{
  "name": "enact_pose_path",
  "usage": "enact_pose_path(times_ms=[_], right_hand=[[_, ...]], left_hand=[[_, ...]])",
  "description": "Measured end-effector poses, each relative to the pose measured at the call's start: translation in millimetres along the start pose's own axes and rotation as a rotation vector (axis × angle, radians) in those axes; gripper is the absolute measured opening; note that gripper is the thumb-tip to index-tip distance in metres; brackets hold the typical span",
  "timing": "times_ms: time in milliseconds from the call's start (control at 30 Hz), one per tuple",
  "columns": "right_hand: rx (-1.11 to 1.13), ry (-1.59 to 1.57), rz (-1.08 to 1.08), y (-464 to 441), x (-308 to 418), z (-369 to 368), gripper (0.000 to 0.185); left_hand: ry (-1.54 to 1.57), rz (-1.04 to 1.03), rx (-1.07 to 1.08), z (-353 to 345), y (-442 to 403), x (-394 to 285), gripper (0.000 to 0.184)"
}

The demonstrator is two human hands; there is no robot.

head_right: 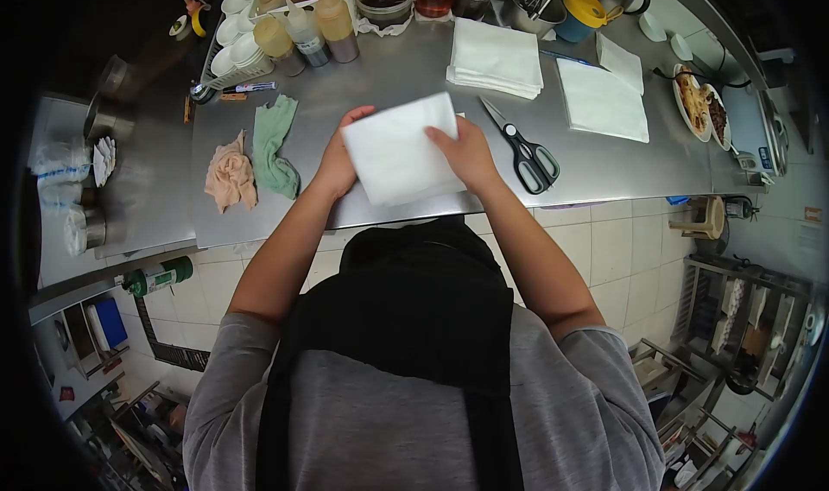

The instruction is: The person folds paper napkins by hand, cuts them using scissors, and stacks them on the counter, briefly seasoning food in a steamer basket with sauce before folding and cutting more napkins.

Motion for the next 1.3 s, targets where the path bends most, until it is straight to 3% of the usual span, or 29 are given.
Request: enact_pose_path(times_ms=[67, 100, 167, 267, 767, 867, 933, 1000, 1067, 1167, 1233, 1300], right_hand=[[-0.203, 0.377, 0.061, 6, -10, 30, 0.032], [-0.202, 0.376, 0.057, 9, -9, 29, 0.032], [-0.243, 0.469, 0.092, 12, 2, 31, 0.036], [-0.134, 0.432, 0.026, 9, -9, 30, 0.037], [-0.260, 0.550, 0.007, 17, -7, 39, 0.040], [-0.288, 0.706, 0.033, 17, -3, 38, 0.047], [-0.322, 0.804, 0.023, 22, 3, 32, 0.051], [-0.361, 0.899, 0.013, 29, 5, 32, 0.055], [-0.463, 1.066, 0.225, 37, 22, 31, 0.061], [-0.431, 1.016, 0.288, 41, 28, 42, 0.065], [-0.423, 1.025, 0.369, 42, 36, 51, 0.062], [-0.111, 0.283, 0.222, 32, 15, 53, 0.057]], left_hand=[[0.141, 0.086, 0.025, -3, -1, 9, 0.049], [0.283, 0.168, 0.052, -7, -1, 17, 0.049], [0.269, 0.186, 0.064, -8, -2, 18, 0.050], [0.248, 0.219, 0.073, -10, 0, 16, 0.047], [0.359, 0.248, 0.050, -11, -1, 13, 0.042], [0.557, 0.289, 0.011, -12, 0, 14, 0.044], [0.094, 0.272, -0.035, -12, 5, 8, 0.050], [-0.003, 0.193, -0.042, -20, 11, -2, 0.052], [-0.101, 0.104, -0.047, -24, 16, -14, 0.055], [0.008, 0.084, 0.001, -34, 21, -29, 0.052], [0.267, 0.141, 0.199, -50, 21, -31, 0.049], [0.322, 0.154, 0.200, -52, 18, -37, 0.039]])
Point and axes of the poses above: each hand's wrist, its own y-axis away from the middle knuckle, its own z-axis out of the back of the hand, x = y × z, the point moved 10 cm from there along -y, towards the middle knuckle, and after that the axes turned 3 degrees about -y, right-handed, at the moved point
